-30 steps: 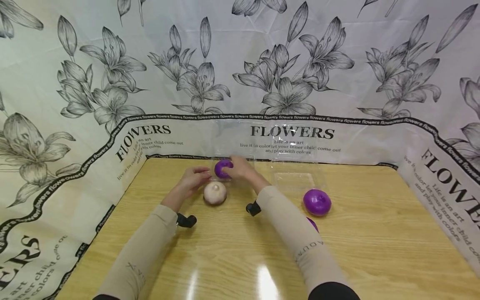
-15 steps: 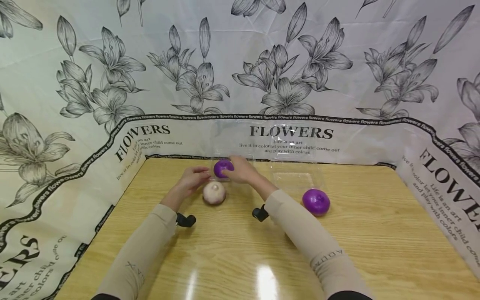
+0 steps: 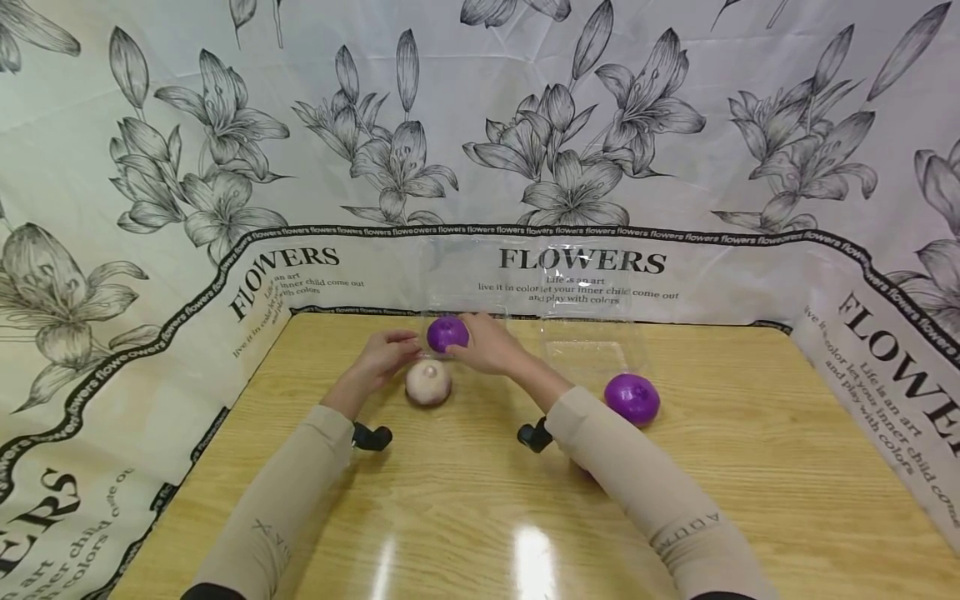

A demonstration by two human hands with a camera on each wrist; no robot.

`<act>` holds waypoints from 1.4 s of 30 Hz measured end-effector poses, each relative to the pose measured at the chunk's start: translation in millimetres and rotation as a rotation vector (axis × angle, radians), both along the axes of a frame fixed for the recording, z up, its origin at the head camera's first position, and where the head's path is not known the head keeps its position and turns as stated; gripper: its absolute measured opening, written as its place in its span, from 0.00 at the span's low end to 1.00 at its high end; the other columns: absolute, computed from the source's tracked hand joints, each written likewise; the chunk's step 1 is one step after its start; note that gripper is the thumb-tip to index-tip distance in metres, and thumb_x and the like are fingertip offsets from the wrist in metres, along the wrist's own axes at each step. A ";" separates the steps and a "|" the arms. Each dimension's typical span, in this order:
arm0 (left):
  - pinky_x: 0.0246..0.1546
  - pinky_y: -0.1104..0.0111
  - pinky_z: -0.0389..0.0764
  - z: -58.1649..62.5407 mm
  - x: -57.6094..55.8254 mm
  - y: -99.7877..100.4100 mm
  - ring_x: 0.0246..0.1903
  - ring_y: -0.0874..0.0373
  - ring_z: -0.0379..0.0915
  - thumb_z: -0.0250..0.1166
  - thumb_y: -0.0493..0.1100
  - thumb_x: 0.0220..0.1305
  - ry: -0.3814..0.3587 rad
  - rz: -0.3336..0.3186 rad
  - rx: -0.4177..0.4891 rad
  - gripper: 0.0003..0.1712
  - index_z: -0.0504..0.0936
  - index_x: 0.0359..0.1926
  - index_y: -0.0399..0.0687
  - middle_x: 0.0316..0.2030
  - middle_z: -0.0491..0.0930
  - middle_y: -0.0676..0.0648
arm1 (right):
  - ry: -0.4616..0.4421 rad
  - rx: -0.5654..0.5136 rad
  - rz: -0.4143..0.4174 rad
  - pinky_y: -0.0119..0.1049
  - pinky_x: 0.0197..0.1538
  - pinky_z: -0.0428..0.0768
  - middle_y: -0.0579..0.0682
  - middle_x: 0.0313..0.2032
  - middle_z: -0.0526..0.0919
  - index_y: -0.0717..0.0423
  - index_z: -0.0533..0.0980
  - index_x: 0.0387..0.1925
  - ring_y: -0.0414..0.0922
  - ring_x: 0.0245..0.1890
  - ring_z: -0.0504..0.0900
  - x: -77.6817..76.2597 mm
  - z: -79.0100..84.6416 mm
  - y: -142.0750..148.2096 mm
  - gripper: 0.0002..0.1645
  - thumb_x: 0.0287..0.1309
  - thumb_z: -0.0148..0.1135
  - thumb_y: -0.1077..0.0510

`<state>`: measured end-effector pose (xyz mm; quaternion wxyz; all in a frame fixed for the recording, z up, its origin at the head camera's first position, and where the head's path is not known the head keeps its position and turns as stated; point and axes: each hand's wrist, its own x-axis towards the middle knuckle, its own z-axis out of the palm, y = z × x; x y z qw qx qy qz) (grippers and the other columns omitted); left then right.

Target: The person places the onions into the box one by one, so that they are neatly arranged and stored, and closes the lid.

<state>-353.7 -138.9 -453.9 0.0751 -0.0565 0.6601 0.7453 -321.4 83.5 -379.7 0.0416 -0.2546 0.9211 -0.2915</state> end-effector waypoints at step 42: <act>0.60 0.63 0.84 1.4 1.0 -0.5 0.47 0.48 0.80 0.58 0.25 0.71 -0.011 -0.010 -0.011 0.24 0.70 0.66 0.24 0.51 0.76 0.32 | -0.080 -0.169 0.116 0.63 0.70 0.73 0.66 0.65 0.75 0.66 0.67 0.70 0.65 0.65 0.73 33.2 -42.3 -24.3 0.41 0.61 0.72 0.56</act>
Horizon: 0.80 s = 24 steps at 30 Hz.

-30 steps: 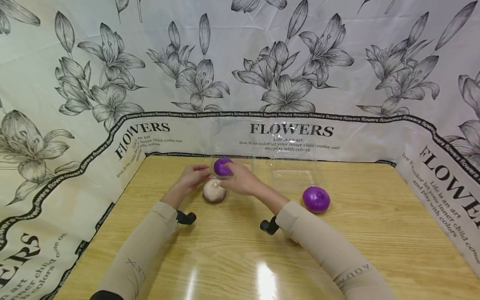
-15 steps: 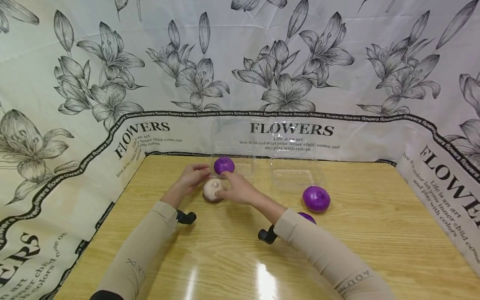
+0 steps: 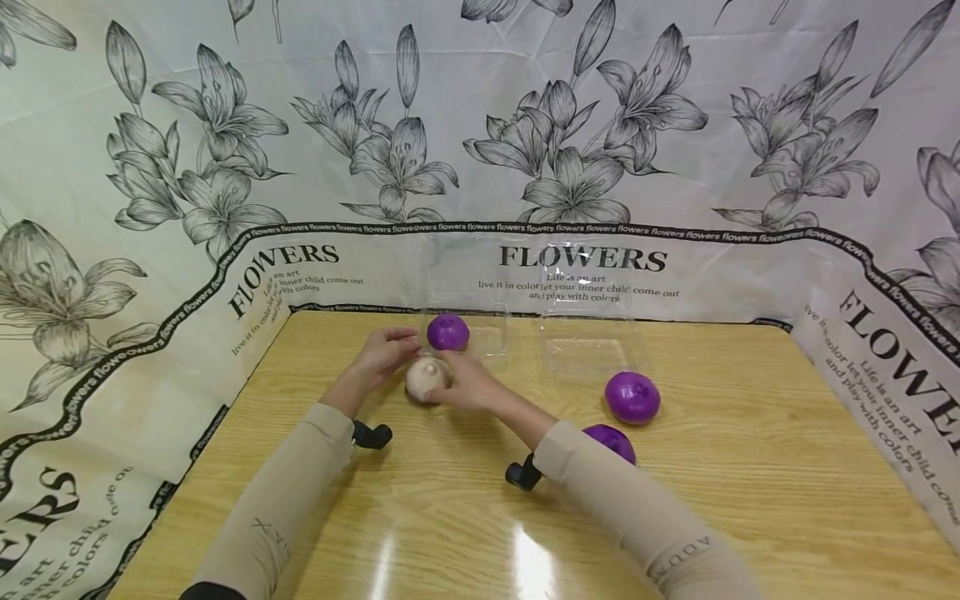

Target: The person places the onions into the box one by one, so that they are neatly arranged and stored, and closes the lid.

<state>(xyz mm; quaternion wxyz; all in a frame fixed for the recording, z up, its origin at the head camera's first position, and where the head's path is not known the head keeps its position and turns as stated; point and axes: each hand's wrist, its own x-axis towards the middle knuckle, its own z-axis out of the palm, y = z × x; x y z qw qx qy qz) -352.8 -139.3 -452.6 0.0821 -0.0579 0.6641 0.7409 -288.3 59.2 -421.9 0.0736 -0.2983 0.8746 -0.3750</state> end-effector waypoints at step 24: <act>0.57 0.65 0.86 1.6 1.7 -0.1 0.38 0.56 0.80 0.57 0.26 0.72 0.004 -0.009 0.007 0.24 0.69 0.66 0.24 0.49 0.75 0.36 | -0.001 0.044 -0.080 0.53 0.65 0.80 0.64 0.59 0.79 0.63 0.69 0.68 0.59 0.59 0.79 -11.3 -14.9 -20.2 0.42 0.56 0.77 0.57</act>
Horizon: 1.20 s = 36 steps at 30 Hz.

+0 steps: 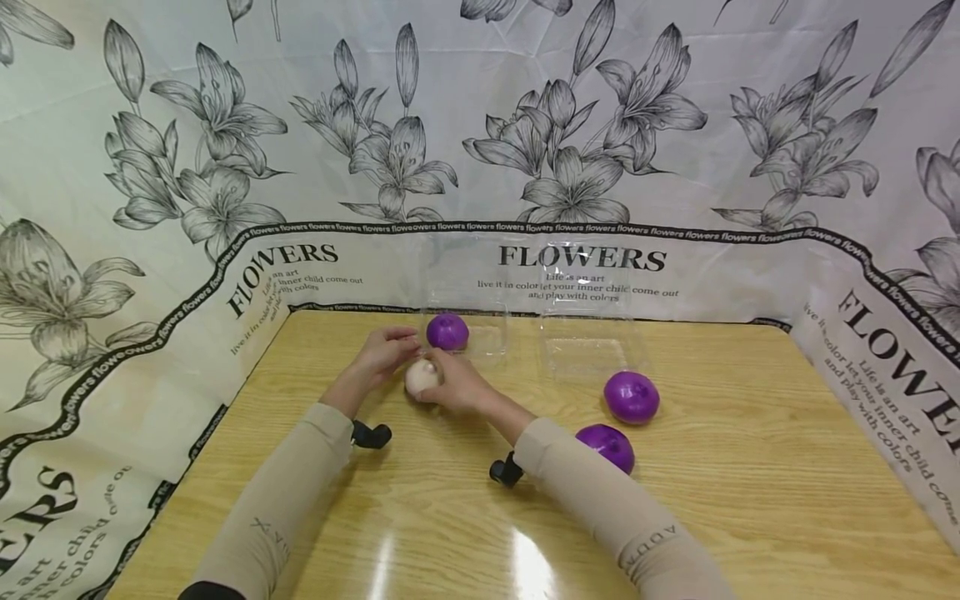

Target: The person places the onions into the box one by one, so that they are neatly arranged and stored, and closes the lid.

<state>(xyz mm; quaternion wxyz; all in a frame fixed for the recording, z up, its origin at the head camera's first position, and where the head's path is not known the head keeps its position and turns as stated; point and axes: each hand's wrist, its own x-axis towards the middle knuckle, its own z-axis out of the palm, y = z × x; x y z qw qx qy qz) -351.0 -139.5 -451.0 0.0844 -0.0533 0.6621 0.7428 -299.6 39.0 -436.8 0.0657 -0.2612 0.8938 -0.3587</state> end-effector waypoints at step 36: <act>0.63 0.58 0.83 -1.9 -2.2 2.9 0.53 0.39 0.78 0.57 0.24 0.70 0.012 0.019 -0.005 0.24 0.70 0.66 0.23 0.47 0.76 0.35 | -0.016 0.044 -0.035 0.53 0.62 0.81 0.63 0.57 0.80 0.63 0.70 0.67 0.58 0.57 0.79 13.2 25.0 25.2 0.43 0.55 0.78 0.49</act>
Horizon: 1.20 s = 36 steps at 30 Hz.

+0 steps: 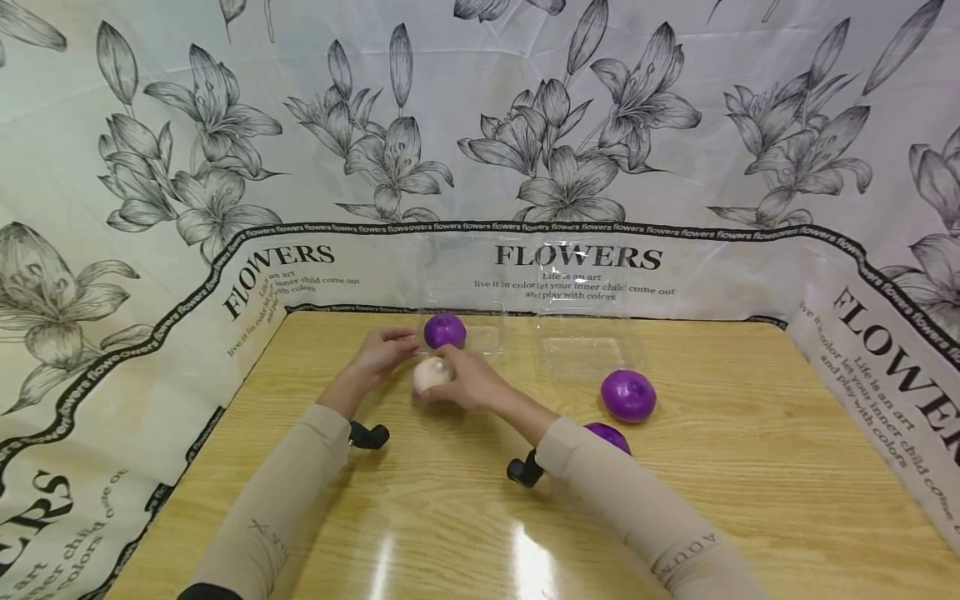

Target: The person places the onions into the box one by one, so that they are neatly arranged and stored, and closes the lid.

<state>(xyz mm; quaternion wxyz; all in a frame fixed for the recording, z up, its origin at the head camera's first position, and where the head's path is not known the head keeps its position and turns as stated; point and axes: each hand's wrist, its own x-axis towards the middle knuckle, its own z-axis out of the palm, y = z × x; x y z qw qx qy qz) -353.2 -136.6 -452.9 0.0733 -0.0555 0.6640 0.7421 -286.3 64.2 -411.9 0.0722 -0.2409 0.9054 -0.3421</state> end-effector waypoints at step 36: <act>0.62 0.58 0.83 -2.3 -1.4 -3.1 0.53 0.40 0.78 0.59 0.25 0.71 0.008 -0.014 -0.031 0.24 0.71 0.66 0.25 0.44 0.74 0.40 | 0.019 0.011 -0.063 0.57 0.60 0.82 0.67 0.61 0.77 0.65 0.66 0.70 0.62 0.58 0.78 -15.9 31.8 37.4 0.46 0.58 0.75 0.50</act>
